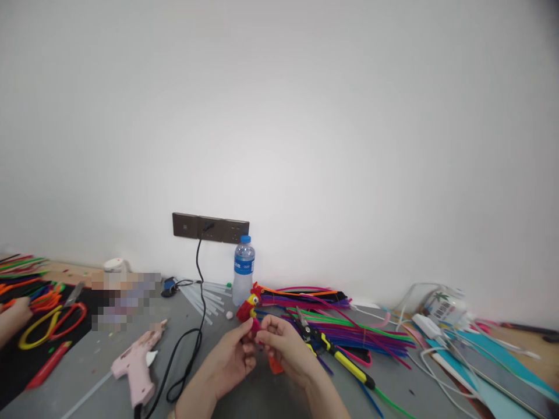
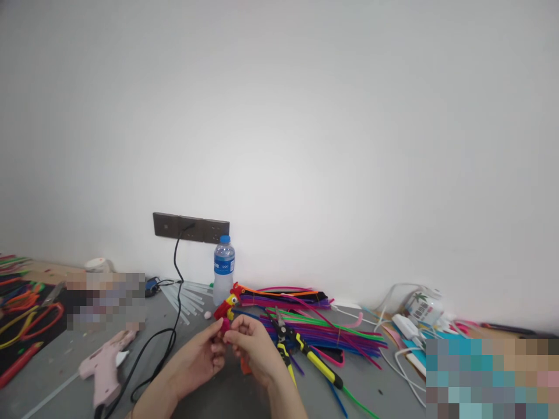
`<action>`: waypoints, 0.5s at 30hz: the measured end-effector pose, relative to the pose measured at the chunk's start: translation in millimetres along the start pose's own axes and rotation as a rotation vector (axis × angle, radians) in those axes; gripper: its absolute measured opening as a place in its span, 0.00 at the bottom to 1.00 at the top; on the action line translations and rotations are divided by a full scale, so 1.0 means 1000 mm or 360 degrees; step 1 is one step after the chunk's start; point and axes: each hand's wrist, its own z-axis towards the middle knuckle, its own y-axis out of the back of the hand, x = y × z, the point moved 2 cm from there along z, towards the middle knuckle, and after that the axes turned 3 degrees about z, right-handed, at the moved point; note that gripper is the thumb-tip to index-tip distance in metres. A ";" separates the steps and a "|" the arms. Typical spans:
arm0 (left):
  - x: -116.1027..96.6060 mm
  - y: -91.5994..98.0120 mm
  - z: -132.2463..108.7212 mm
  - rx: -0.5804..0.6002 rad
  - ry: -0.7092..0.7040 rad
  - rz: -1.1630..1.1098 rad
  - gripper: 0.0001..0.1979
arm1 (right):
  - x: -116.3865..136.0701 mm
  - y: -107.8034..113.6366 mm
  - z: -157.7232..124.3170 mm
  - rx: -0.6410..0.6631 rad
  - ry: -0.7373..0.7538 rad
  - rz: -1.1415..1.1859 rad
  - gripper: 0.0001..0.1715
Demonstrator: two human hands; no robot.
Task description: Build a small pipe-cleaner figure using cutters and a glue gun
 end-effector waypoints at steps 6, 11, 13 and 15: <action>0.008 -0.003 0.000 0.0041 -0.0056 0.0013 0.16 | -0.002 0.007 -0.001 0.0166 -0.0163 -0.0033 0.21; 0.010 -0.004 -0.001 0.0053 0.0003 0.0007 0.16 | -0.001 0.006 -0.002 0.0128 -0.0073 -0.0072 0.22; 0.009 -0.006 -0.003 0.0025 0.0012 0.0050 0.17 | -0.001 0.005 -0.003 0.0144 -0.0083 -0.0029 0.22; 0.008 -0.007 -0.005 -0.0080 0.0005 0.0081 0.17 | 0.000 0.005 -0.004 0.0152 -0.0100 0.0021 0.22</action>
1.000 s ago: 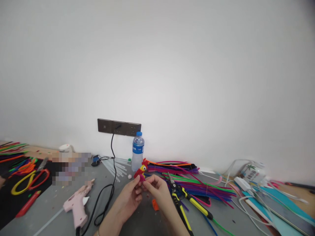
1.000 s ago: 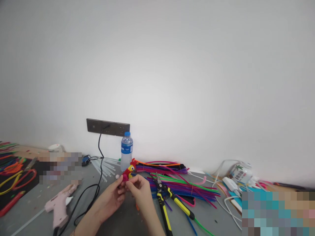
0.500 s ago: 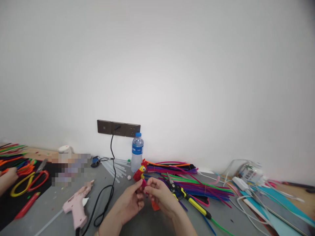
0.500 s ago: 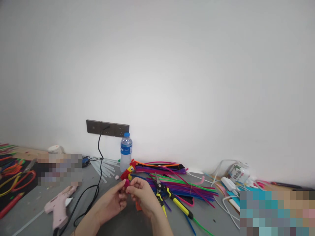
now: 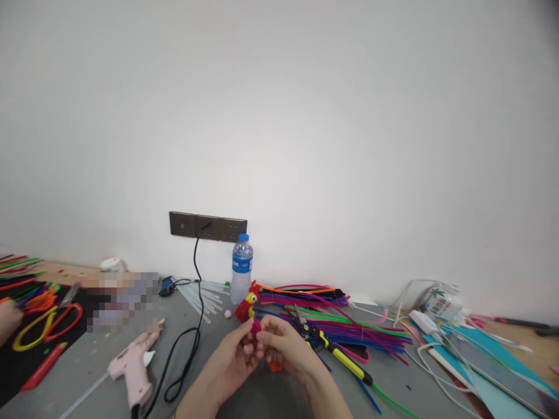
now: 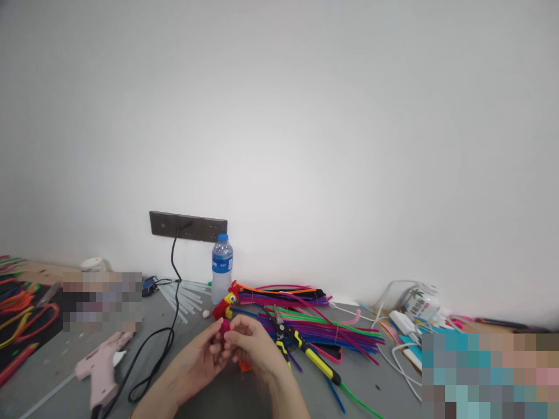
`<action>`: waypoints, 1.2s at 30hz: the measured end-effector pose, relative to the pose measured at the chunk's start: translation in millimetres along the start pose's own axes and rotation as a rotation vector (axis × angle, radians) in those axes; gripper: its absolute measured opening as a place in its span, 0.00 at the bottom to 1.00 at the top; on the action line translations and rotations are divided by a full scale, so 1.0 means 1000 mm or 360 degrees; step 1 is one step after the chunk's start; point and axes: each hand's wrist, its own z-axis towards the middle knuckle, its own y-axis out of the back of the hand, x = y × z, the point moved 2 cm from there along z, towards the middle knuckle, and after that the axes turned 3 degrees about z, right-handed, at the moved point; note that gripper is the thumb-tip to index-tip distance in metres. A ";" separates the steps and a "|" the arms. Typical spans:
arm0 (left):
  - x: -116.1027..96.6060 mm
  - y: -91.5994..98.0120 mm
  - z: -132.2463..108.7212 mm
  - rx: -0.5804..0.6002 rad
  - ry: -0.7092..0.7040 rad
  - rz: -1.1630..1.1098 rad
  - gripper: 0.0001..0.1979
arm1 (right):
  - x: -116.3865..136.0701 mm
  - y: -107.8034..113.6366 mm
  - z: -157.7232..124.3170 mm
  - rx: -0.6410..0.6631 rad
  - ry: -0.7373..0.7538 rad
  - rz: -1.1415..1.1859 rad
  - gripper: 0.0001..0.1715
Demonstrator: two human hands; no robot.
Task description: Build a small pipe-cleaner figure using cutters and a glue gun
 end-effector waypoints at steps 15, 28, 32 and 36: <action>-0.015 -0.001 -0.009 0.0337 -0.0181 0.0258 0.12 | 0.010 -0.004 -0.010 -0.0004 -0.0115 0.0012 0.21; -0.019 -0.004 -0.016 0.0359 -0.0120 0.0225 0.11 | 0.002 -0.003 -0.003 0.0113 0.0103 -0.0028 0.21; -0.020 -0.008 -0.018 0.0436 -0.0133 0.0097 0.12 | 0.004 -0.010 0.001 0.0056 0.0332 -0.0069 0.21; -0.020 -0.005 -0.014 0.0404 -0.0125 0.0004 0.13 | 0.011 -0.016 -0.001 -0.0037 0.0509 -0.0317 0.19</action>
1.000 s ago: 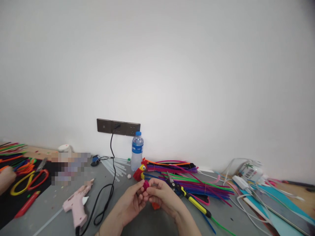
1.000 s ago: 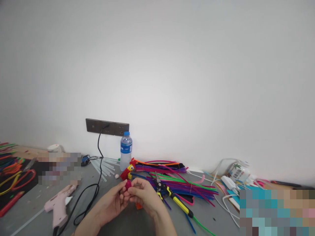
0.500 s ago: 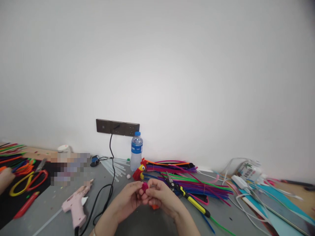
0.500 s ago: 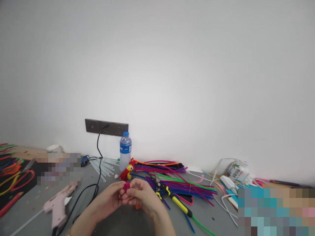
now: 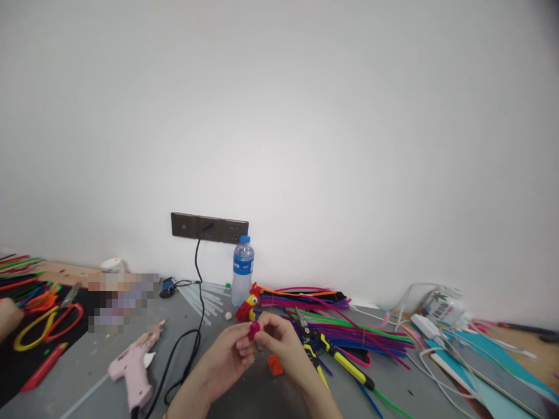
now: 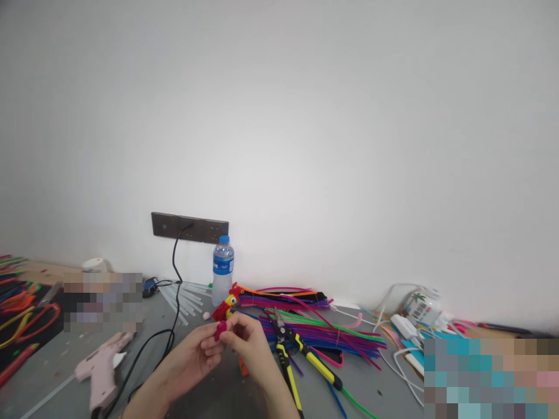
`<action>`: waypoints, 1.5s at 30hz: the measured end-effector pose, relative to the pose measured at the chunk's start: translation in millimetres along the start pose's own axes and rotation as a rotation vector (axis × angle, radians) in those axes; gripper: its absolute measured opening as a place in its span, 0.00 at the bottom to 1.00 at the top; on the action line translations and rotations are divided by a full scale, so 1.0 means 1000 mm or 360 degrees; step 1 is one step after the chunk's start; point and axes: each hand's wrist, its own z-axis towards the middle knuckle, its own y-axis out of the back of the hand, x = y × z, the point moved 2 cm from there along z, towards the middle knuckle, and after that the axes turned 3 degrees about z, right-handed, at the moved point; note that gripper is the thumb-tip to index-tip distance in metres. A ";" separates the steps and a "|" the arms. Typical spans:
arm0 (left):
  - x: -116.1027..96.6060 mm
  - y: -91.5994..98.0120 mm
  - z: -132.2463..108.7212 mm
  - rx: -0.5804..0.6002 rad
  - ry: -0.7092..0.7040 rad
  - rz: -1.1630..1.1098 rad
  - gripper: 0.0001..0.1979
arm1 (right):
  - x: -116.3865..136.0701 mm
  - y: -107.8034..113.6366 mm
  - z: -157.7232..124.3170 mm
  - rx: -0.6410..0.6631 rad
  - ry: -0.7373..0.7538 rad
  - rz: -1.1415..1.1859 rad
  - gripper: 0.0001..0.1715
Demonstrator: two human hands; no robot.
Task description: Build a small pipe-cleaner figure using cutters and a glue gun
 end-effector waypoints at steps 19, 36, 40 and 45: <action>0.007 -0.003 0.004 -0.0440 -0.0330 0.0014 0.21 | -0.009 -0.011 -0.002 -0.0322 0.0586 -0.0743 0.07; 0.002 0.004 0.012 -0.0391 -0.0447 0.0704 0.29 | -0.011 0.016 0.004 -0.0098 -0.0240 0.0026 0.24; 0.001 0.002 0.010 -0.0316 -0.0390 0.0682 0.28 | -0.011 0.012 -0.001 -0.0016 -0.0345 0.0194 0.22; -0.001 0.001 0.008 -0.0322 -0.0437 0.0581 0.27 | -0.009 0.009 -0.004 0.0036 -0.0380 0.0274 0.21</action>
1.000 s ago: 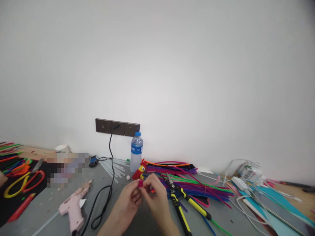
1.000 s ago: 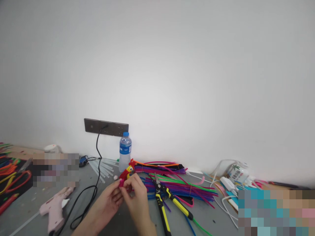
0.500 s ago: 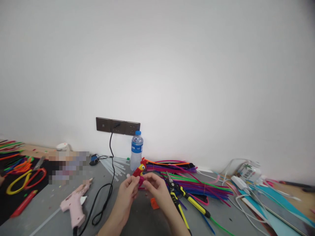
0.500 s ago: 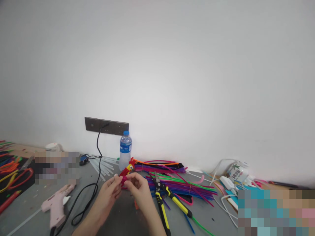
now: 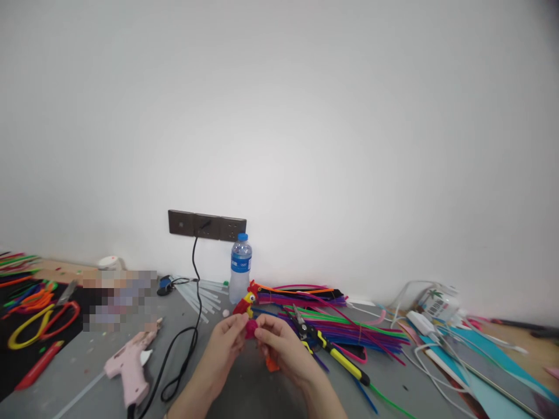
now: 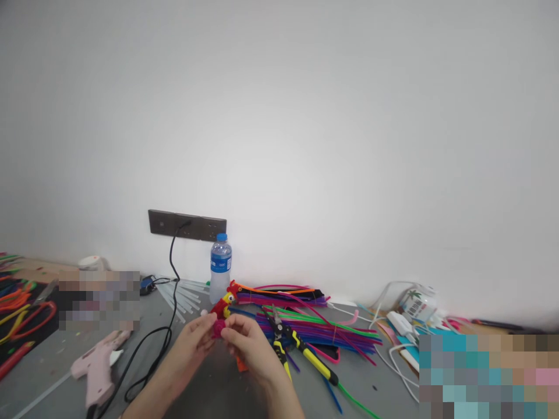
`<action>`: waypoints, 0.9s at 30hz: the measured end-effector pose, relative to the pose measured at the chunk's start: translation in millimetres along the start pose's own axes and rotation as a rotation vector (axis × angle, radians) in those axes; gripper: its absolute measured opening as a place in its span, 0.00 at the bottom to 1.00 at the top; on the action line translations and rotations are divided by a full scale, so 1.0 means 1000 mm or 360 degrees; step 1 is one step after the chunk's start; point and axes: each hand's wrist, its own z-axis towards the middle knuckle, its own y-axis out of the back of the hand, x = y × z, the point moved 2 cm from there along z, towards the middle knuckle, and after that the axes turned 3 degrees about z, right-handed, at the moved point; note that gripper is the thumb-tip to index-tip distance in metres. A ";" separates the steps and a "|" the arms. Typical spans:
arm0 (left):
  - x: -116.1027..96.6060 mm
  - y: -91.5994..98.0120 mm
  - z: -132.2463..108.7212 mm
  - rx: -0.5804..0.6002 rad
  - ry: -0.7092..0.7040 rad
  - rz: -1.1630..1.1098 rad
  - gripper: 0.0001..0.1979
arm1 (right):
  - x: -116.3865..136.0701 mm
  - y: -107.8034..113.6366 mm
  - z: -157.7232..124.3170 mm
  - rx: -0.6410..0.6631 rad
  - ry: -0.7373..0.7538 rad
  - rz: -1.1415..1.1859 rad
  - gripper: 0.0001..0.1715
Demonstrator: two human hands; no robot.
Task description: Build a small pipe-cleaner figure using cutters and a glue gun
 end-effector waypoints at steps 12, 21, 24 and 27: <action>0.000 0.000 -0.002 0.0124 -0.0371 0.0238 0.16 | 0.005 -0.009 -0.004 0.0133 -0.0008 0.0468 0.18; -0.010 0.010 -0.014 0.0491 0.0045 0.0380 0.17 | 0.002 -0.006 -0.013 0.0412 -0.0266 0.0349 0.18; -0.016 0.015 -0.016 0.0553 0.0139 0.0435 0.16 | 0.000 -0.005 -0.013 0.0409 -0.0285 0.0244 0.18; -0.017 0.014 -0.015 0.0555 0.0168 0.0383 0.17 | 0.000 -0.007 -0.012 0.0410 -0.0314 0.0293 0.18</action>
